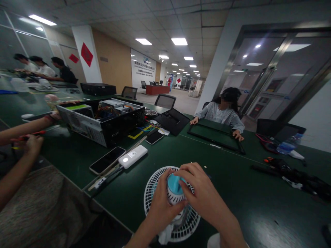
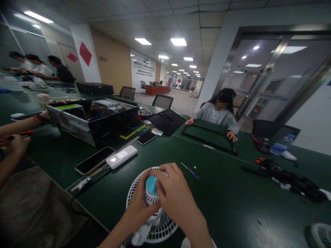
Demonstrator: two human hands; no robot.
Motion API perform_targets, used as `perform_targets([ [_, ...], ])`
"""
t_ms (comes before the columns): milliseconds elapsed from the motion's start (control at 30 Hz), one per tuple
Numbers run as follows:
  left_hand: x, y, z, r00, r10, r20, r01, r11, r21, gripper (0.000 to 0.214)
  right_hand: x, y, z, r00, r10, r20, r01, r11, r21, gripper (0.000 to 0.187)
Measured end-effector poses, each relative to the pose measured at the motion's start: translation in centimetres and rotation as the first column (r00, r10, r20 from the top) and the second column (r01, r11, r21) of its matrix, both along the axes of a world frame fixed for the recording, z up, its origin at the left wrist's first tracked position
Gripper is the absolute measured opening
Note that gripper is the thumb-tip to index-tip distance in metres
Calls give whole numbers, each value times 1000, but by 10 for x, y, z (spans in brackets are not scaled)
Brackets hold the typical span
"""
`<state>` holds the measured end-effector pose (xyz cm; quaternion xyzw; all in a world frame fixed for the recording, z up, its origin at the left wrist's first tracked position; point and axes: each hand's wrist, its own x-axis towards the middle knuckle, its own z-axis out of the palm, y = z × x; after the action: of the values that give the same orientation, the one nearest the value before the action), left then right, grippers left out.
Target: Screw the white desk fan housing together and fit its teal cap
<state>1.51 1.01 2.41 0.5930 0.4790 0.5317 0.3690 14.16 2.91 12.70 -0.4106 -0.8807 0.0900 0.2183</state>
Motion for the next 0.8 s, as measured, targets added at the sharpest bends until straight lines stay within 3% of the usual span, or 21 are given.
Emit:
perform_targets([
  [133,-1,-1,3,1000,6,8,-5,1000,-18,72,6,3,0,989,147,18,-145,987,-76,26],
  [400,0,-2,4,1000,-4,-7,4,1000,5,70,-3,3,-7,989,36,144,-34,999,-14,20],
  [600,1,-1,0,1000,3,3,-3,999,41,76,-25,3,-16,965,-192,177,170,977,129,18],
  [733,-1,-1,-1,1000,-19,1,19,999,31,77,-41,3,-18,892,-403,205,398,915,67,32],
  [800,-2,-1,0,1000,-9,7,9,1000,25,77,-40,4,-17,872,-439,216,447,894,9,32],
])
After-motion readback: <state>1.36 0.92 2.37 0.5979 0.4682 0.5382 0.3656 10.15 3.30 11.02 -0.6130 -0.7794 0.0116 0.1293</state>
